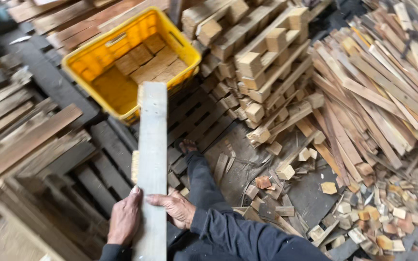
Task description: The person assembles wooden pallets by placing small wooden blocks on a pallet frame, positioning planks, and hammering nails to secure the components. They repeatedly retrieve blocks from a yellow crate and arrange them on the pallet structure.
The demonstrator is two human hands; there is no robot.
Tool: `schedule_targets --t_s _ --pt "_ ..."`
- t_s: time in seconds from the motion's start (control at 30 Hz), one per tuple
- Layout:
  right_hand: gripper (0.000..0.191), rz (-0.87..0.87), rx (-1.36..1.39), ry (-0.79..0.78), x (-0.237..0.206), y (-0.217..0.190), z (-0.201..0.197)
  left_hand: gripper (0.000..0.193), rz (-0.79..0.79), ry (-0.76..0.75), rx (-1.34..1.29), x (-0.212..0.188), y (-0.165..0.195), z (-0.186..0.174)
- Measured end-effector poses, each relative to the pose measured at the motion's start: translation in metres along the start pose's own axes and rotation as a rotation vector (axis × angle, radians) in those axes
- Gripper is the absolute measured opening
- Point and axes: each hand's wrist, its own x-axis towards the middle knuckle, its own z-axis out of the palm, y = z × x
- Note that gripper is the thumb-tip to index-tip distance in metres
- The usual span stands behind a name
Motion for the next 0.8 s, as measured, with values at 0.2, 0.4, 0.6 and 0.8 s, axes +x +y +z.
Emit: schedule_targets --t_s 0.2,0.4,0.6,0.8 --pt "0.052 -0.206 0.07 0.301 0.024 -0.093 -0.051 0.071 -0.161 -0.244 0.008 0.099 0.073 0.074" --pt "0.051 -0.425 -0.005 0.618 0.074 -0.26 -0.13 0.056 -0.332 -0.12 -0.554 0.158 0.13 0.093" --pt "0.074 -0.614 -0.379 0.78 0.132 -0.49 -0.215 0.049 -0.393 -0.024 -0.771 0.172 0.162 0.098" --pt "0.047 -0.689 -0.809 0.696 0.181 -0.584 -0.203 0.036 -0.311 -0.161 -1.268 0.154 0.17 0.109"
